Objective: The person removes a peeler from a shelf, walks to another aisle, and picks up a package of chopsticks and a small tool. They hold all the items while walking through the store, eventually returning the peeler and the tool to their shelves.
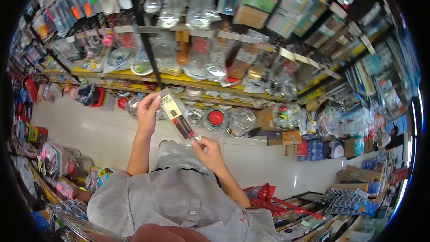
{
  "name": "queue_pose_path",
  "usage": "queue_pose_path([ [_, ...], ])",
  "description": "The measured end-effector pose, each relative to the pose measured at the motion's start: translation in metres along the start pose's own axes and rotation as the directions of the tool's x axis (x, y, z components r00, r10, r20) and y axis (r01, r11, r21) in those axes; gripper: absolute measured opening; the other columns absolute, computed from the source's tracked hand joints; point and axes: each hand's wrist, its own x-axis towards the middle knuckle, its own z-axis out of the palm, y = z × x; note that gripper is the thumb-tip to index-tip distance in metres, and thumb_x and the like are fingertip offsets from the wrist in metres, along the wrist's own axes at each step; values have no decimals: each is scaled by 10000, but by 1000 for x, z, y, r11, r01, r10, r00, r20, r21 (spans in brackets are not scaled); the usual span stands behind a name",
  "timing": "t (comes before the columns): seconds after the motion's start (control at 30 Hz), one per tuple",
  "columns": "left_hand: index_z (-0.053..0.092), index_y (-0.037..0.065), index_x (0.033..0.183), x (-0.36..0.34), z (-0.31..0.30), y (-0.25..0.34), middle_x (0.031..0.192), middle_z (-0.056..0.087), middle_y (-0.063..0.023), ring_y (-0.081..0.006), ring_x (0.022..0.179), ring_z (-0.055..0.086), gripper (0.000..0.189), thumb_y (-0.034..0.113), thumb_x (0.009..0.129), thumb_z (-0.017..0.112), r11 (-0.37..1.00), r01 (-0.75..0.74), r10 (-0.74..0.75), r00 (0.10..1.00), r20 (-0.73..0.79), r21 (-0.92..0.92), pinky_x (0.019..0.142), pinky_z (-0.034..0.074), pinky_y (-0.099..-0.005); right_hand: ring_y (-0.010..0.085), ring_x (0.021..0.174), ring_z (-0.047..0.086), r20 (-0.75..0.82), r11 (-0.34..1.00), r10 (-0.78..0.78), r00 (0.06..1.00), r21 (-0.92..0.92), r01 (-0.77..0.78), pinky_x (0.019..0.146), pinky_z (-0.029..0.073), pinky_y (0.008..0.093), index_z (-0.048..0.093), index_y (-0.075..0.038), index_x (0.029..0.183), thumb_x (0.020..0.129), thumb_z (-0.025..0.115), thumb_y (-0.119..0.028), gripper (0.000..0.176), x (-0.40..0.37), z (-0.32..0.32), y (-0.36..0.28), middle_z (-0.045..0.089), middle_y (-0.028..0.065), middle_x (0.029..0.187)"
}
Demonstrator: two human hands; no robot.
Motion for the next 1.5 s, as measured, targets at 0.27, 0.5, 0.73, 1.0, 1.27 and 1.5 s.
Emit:
queue_pose_path([
  [0.27, 654, -8, 1000, 10, 113, -24, 895, 650, -5, -59, 818, 568, 155, 120, 912, 660, 1000, 9, -11, 994, 108, 14, 746, 441, -213, 68, 586, 510, -40, 1000, 16, 999, 5, -16, 542, 417, 252, 659, 5, 848, 900, 655, -155, 168, -18, -95, 16, 598, 22, 665],
  [0.5, 634, 47, 1005, 41, 188, -85, 876, 576, 30, -73, 802, 518, 163, 129, 870, 676, 925, 236, -194, 967, 163, -298, 697, 396, -231, 56, 562, 459, -100, 993, 110, 989, -23, -113, 500, 378, 265, 655, -4, 877, 928, 641, -228, 230, -4, -163, 58, 536, 15, 607],
  [0.73, 598, 33, 1033, 90, 236, -150, 969, 599, -15, -121, 914, 558, 150, 117, 909, 615, 839, 383, -240, 897, 371, -385, 844, 440, -282, 47, 584, 476, -96, 963, 268, 958, 66, -263, 512, 383, 250, 651, -30, 949, 956, 615, -241, 215, 35, -238, 81, 544, -18, 639],
  [1.0, 566, 47, 1064, 118, 295, -172, 1017, 611, -83, -194, 965, 575, 174, 162, 935, 571, 740, 454, -352, 890, 289, -497, 884, 444, -351, 81, 640, 500, -8, 970, 239, 971, -47, -239, 578, 414, 277, 611, -37, 1117, 968, 589, -223, 239, 105, -285, 81, 569, 21, 751],
  [1.27, 558, 50, 1047, 122, 293, -177, 1010, 586, -101, -219, 939, 559, 201, 216, 934, 565, 597, 494, -310, 869, 387, -632, 849, 450, -359, 140, 743, 539, 247, 968, 49, 968, -251, 15, 651, 446, 308, 584, 4, 1043, 991, 545, -275, 286, 137, -282, 95, 557, 87, 809],
  [1.5, 541, 34, 990, 99, 315, -163, 1009, 561, -69, -164, 946, 536, 196, 204, 899, 576, 953, 54, -72, 996, -47, -298, 841, 432, -316, 124, 756, 473, 375, 996, 70, 924, -74, -45, 689, 422, 312, 557, 20, 956, 1009, 515, -287, 315, 145, -311, 102, 516, 73, 791],
])
